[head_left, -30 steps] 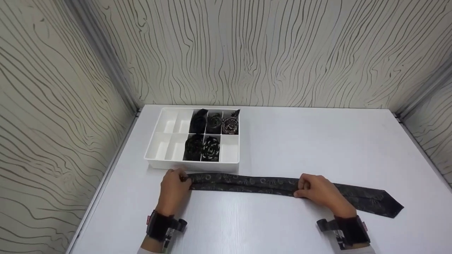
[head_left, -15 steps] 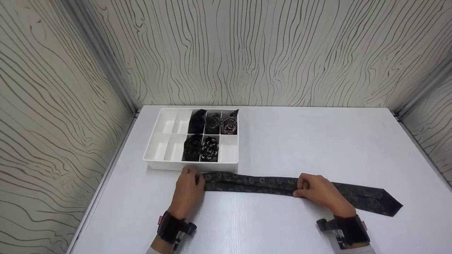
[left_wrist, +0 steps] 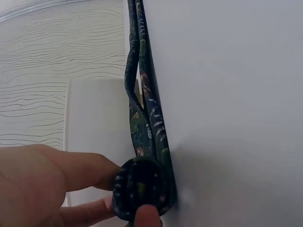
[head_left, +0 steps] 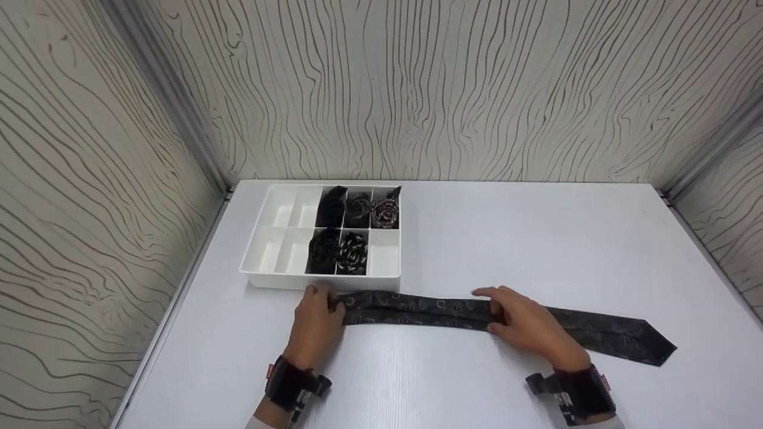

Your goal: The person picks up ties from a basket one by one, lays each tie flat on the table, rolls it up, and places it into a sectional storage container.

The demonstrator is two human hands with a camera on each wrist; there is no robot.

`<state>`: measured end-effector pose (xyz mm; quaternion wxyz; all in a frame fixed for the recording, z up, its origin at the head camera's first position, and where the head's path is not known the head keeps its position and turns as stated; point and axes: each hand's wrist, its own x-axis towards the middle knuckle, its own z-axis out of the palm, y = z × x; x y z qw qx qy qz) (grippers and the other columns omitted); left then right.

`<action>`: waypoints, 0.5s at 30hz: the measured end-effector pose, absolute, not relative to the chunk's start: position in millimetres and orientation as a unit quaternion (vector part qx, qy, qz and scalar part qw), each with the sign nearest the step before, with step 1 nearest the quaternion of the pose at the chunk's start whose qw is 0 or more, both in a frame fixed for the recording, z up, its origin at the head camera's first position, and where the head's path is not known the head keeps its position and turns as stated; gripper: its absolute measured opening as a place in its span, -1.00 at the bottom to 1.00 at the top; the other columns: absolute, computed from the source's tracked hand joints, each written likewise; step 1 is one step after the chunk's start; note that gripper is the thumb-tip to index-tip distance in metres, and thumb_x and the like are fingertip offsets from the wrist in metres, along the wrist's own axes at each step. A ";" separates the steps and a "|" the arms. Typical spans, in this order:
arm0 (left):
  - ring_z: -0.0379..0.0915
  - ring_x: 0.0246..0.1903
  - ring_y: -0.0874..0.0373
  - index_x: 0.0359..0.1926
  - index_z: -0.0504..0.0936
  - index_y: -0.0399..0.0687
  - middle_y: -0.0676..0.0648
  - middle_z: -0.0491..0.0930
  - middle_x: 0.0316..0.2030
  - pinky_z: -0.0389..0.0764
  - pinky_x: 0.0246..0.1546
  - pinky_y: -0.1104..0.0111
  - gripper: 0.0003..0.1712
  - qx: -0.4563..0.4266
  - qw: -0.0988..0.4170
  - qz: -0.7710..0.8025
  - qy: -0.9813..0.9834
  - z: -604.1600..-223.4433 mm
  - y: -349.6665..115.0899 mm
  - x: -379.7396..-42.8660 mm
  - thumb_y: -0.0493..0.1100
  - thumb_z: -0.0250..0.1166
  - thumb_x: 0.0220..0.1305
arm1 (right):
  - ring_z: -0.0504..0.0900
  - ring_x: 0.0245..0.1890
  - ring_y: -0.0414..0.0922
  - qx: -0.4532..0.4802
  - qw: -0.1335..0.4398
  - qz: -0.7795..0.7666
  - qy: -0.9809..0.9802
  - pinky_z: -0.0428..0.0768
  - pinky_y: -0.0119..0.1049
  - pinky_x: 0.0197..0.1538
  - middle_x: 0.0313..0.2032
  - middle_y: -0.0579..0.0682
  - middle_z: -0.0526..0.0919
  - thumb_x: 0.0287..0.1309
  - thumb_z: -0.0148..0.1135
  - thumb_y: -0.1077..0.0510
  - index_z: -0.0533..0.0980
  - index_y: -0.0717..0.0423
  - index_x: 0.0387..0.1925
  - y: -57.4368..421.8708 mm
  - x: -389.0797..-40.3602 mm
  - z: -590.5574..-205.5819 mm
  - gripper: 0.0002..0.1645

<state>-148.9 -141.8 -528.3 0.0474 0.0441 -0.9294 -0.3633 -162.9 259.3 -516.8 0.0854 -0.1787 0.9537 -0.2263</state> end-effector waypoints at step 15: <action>0.59 -0.28 -0.08 -0.10 0.51 -0.29 -0.23 0.52 -0.12 0.67 -0.27 0.02 -0.73 0.056 0.037 -0.367 -0.928 -529.4 -140.9 -158.4 -0.26 0.39 0.28 | 0.58 -0.19 -0.27 -0.251 0.066 -0.254 0.932 0.63 -0.29 -0.13 -0.11 -0.19 0.60 0.31 0.45 0.12 0.71 -0.02 0.03 211.9 -157.5 -508.9 -0.72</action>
